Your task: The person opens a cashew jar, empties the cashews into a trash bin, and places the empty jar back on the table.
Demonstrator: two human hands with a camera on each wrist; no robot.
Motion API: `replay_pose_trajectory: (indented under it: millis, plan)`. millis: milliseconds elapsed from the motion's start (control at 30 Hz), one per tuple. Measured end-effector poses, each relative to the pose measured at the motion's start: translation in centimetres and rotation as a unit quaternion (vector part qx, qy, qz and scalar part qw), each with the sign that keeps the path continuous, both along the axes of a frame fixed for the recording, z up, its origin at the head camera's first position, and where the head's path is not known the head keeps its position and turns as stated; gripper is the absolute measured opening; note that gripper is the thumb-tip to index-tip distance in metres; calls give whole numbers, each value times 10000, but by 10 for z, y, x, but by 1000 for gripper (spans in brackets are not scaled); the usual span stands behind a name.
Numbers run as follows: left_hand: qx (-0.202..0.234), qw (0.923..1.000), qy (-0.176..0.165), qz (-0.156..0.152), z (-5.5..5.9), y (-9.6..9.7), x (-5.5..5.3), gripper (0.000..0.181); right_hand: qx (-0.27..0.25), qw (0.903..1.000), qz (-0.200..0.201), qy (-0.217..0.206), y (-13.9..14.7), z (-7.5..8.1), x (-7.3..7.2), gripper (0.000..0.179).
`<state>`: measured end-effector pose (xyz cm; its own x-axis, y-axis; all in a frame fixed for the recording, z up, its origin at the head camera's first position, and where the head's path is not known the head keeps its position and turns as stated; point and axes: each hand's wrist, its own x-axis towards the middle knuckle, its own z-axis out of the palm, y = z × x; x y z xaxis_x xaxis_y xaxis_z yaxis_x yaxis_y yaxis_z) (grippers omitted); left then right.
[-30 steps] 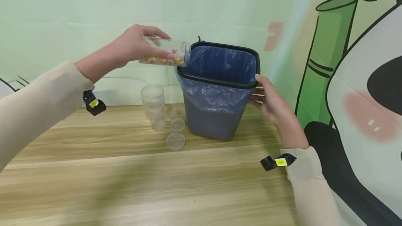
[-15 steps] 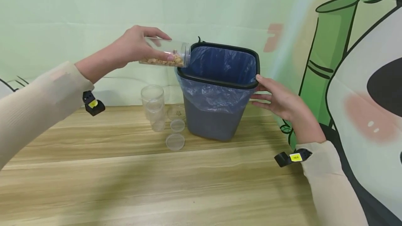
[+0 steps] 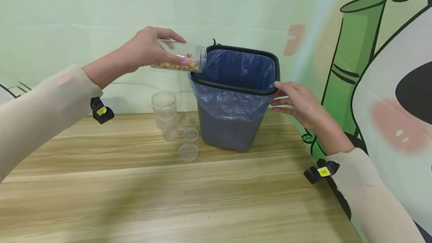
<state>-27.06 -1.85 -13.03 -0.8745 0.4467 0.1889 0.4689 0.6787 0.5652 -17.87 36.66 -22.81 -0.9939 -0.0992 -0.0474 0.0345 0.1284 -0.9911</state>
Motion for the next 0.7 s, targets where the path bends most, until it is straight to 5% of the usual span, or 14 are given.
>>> replay_pose_trajectory:
  millis: [500,700]
  plan:
    - [-247,9965,726,-324,12,21,4,62,-62,9993,109,-353,-3,-1,-3,44]
    - [-409,9934,905,-581,13,35,5,61,-585,9974,72,-415,-4,-2,-2,32]
